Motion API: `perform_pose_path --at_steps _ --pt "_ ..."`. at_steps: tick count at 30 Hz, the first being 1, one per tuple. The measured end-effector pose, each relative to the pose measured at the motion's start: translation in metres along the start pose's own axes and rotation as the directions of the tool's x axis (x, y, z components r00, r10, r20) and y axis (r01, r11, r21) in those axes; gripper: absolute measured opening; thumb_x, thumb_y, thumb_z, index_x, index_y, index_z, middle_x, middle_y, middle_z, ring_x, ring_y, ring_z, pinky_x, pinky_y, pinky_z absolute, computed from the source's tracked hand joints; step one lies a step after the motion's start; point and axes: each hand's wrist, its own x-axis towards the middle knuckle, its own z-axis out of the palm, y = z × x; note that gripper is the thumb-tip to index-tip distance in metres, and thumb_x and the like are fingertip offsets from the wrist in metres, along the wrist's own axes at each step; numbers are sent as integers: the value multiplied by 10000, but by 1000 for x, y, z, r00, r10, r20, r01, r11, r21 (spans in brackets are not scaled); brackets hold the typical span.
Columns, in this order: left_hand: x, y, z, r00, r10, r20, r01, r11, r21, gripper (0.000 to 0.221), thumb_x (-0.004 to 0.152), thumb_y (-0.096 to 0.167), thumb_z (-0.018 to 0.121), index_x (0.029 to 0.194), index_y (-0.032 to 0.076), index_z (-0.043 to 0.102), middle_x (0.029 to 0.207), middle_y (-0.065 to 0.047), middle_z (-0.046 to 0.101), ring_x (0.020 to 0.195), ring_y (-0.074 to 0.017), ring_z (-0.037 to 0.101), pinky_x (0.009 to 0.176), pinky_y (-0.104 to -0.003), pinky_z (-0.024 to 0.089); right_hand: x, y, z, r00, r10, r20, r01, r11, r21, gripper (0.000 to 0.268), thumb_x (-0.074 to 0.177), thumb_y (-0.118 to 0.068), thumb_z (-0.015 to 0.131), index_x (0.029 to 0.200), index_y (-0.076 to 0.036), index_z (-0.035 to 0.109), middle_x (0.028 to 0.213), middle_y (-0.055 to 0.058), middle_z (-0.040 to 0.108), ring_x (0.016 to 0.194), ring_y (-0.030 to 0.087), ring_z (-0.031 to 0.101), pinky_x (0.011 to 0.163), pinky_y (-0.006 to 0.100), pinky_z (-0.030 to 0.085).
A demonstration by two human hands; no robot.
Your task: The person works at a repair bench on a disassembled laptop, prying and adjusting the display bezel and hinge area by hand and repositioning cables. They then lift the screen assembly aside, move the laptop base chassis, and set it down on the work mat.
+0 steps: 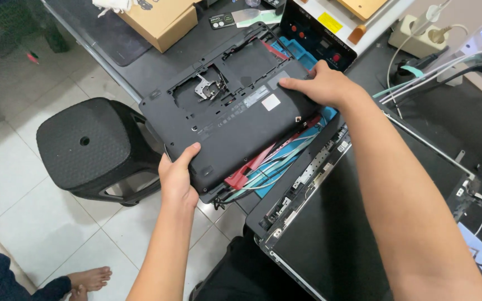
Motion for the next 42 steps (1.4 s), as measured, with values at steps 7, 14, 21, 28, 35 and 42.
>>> perform_pose_path --at_steps 7,14,21,28,35,42 --pt "4 1 -3 1000 18 15 -19 999 50 492 780 -5 746 1248 -3 592 1173 -138 687 1034 -253 692 893 -384 582 0 -3 5 999 47 3 -47 984 171 1076 573 -708 848 1303 12 522 1291 247 633 1201 336 634 1034 430 483" --pt "9 3 -11 999 20 31 -21 999 41 502 781 -5 750 1257 -7 592 1185 -135 685 1047 -252 687 906 -383 574 4 -4 3 972 -184 -144 172 981 -92 965 632 -697 853 1276 -9 647 1289 251 638 1182 380 625 985 436 511" --pt "18 20 -24 999 1 39 -4 998 64 499 778 6 735 1257 -9 597 1170 -140 681 1039 -270 689 883 -408 593 12 -4 10 983 -144 -114 145 989 1 1005 627 -715 841 1285 20 650 1248 277 644 1135 383 651 933 437 517" --pt "31 30 -38 998 -6 69 -3 992 127 528 765 -4 729 1269 -14 569 1188 -152 673 1046 -279 693 898 -419 602 30 3 19 989 -126 73 128 991 -28 1034 632 -786 792 1218 59 690 1190 267 688 1112 371 676 947 416 518" --pt "31 35 -35 993 -44 105 32 993 110 584 772 26 743 1315 -2 530 1206 -180 648 1033 -300 700 850 -425 616 11 -6 9 982 -92 167 115 984 -136 991 662 -786 728 1115 94 769 1005 250 771 949 335 743 861 406 560" --pt "32 30 -35 991 -19 129 7 996 91 567 790 37 762 1311 -19 544 1207 -182 659 1040 -293 702 870 -422 615 -1 -19 15 983 -64 169 60 998 24 997 681 -713 762 1284 72 641 1195 239 697 1030 330 713 853 419 572"
